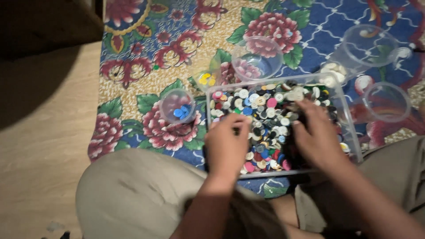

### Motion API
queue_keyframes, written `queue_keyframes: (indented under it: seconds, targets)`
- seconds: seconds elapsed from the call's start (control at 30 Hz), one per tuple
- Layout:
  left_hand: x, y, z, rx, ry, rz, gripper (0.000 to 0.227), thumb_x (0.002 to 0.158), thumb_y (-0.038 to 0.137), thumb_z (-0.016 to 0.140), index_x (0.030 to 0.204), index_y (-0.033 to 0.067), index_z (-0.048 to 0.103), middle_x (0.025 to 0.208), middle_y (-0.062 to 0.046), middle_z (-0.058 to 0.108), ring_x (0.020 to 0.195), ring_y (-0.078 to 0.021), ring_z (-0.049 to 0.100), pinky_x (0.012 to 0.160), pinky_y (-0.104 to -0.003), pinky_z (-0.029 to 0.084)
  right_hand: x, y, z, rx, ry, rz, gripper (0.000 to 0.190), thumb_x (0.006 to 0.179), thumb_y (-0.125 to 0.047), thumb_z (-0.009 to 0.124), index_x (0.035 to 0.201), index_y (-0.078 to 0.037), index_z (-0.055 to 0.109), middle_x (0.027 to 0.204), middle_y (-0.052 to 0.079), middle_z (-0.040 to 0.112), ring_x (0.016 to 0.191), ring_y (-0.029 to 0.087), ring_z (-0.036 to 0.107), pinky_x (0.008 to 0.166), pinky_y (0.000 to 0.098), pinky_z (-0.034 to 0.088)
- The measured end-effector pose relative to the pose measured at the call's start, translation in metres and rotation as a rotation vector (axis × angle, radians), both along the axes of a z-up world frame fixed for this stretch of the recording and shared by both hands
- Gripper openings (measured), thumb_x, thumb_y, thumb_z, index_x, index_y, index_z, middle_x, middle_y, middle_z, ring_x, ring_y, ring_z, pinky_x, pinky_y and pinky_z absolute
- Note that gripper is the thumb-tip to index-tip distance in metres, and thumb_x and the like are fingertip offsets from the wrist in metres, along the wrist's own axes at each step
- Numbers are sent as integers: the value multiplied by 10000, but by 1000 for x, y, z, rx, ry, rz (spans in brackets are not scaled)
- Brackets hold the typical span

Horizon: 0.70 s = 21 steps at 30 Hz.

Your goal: Sorting various buttons from a large central container into smaller plastic cups based on color or type.

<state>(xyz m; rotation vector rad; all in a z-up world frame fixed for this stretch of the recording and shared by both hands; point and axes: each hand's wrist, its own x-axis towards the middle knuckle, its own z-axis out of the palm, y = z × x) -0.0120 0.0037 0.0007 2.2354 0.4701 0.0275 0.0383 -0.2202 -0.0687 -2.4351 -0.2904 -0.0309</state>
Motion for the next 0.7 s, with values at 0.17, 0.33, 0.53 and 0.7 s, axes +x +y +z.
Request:
queue_keyframes:
  seconds: [0.17,0.33,0.53,0.7]
  targets:
    - [22,10,7,-166,65,276,151,892,260,689,979,223,806,869,-4,818,863,-233,740,815,-360,555,-23,34,45,108,125,-65,537,900,-65,594,1429,-157,615,1481,171,563,1379,437,496,1172,580,333]
    - [77,32,-13,-399,-36,616,190,790,317,750,921,203,826,826,5,785,889,-157,718,831,-322,522,-31,40,64,138,147,-62,556,876,-14,573,1398,-197,633,1454,101,602,1325,386,565,1116,548,418]
    - [134,64,-15,-564,-122,777,181,787,310,743,858,158,809,835,-10,730,838,-203,682,802,-347,519,-37,33,66,135,45,-182,571,860,32,589,1364,-228,652,1419,93,622,1304,381,582,1100,528,444]
    - [126,59,-25,-589,-98,753,126,745,199,769,832,118,727,639,-22,587,561,-139,547,551,-343,400,-34,22,57,41,54,-319,588,858,-21,619,1421,-192,611,1514,218,451,1414,479,432,1161,587,349]
